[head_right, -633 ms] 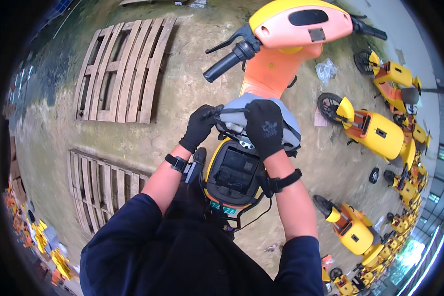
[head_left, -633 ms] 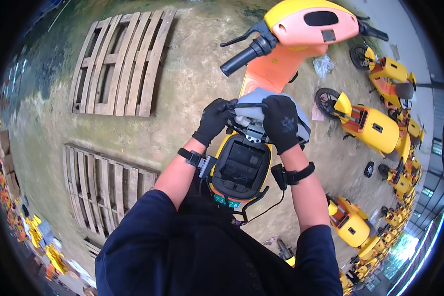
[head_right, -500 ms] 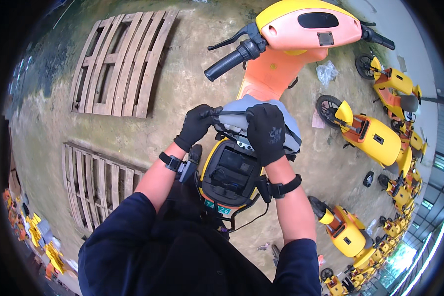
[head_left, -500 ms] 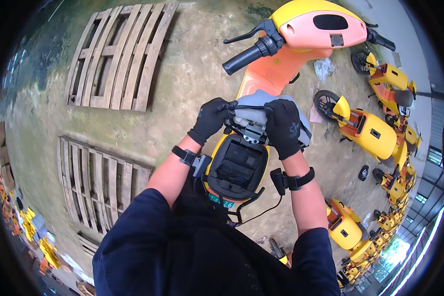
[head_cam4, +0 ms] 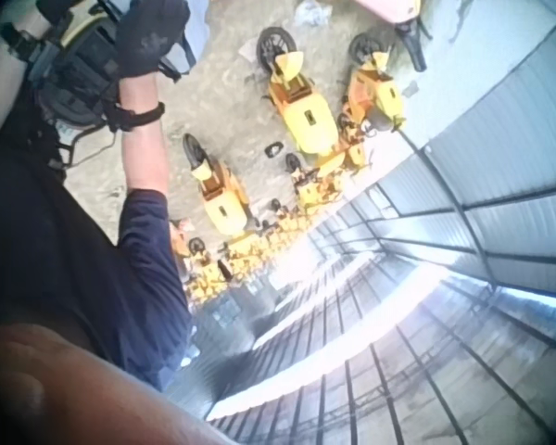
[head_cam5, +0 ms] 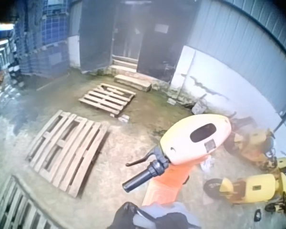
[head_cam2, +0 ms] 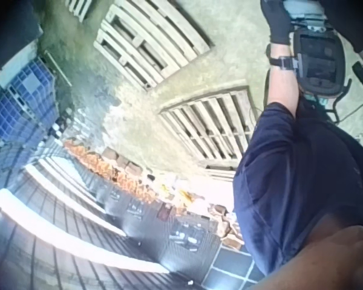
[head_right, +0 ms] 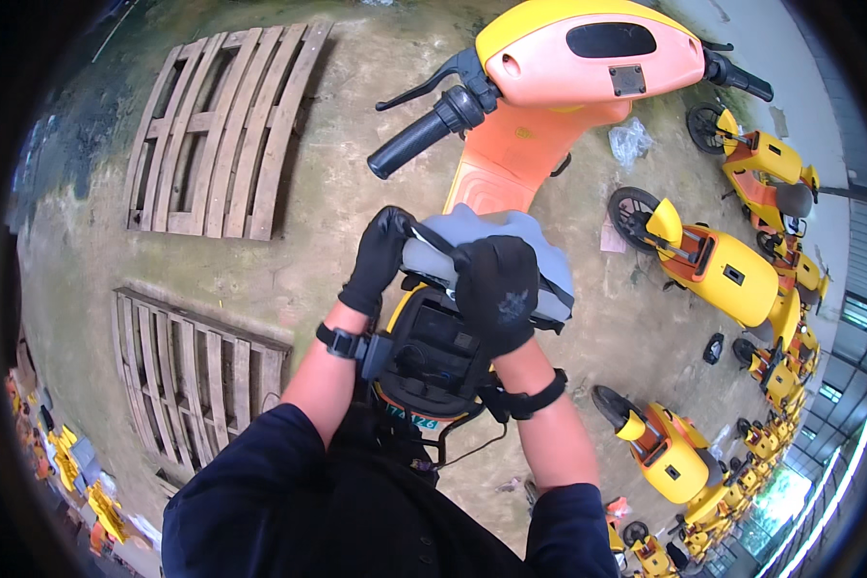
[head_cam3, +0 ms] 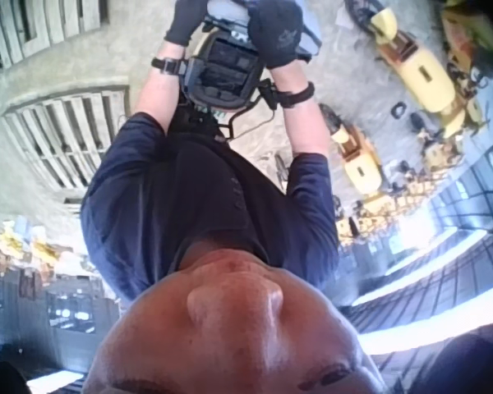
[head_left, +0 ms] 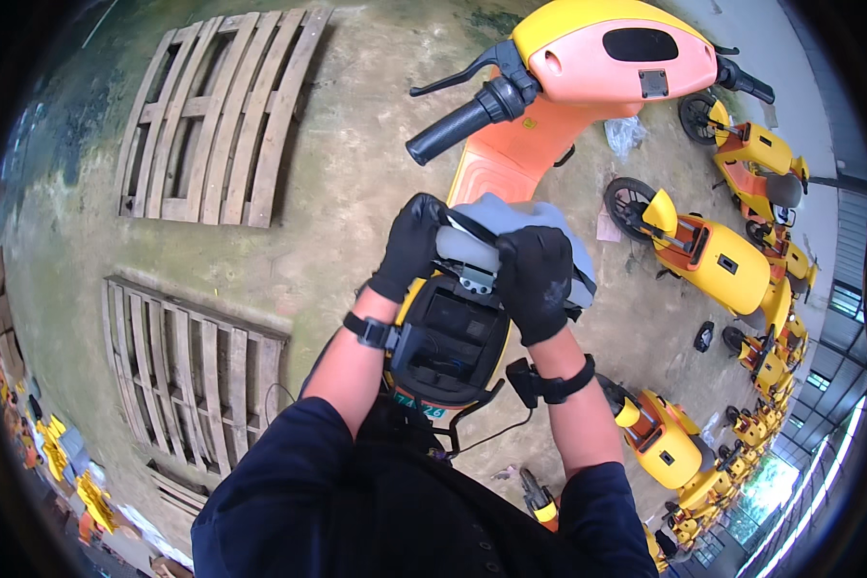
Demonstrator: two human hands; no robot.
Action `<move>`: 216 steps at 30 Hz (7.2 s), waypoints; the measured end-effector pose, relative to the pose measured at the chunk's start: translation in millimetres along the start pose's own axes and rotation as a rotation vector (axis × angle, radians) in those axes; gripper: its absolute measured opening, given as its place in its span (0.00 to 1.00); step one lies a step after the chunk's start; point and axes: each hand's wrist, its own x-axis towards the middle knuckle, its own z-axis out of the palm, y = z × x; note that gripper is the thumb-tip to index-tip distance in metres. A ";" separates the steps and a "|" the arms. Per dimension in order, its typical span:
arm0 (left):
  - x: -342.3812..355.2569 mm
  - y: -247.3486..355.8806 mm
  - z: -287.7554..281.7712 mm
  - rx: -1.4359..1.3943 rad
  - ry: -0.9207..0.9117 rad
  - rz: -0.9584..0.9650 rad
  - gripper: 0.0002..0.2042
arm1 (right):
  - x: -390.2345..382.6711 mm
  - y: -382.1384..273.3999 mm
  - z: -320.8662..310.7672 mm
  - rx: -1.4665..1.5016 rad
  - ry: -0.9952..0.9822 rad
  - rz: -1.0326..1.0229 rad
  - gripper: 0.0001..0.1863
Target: The person handles a silver cover and opens the seat compartment of a yellow scooter while standing in a parking lot. They lift and lower the cover several times to check the area underneath the seat.
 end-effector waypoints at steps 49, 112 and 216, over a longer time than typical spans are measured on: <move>-3.6 71.6 84.8 0.761 -0.296 0.849 0.02 | -23.8 52.9 -65.2 -0.072 -0.409 0.537 0.26; 6.6 100.0 99.4 1.388 -0.942 1.039 0.11 | -108.1 82.5 -39.9 0.860 0.081 0.916 0.15; -187.1 29.9 -16.2 0.608 -1.297 0.817 0.14 | -281.4 -55.3 -10.0 1.563 0.235 1.567 0.32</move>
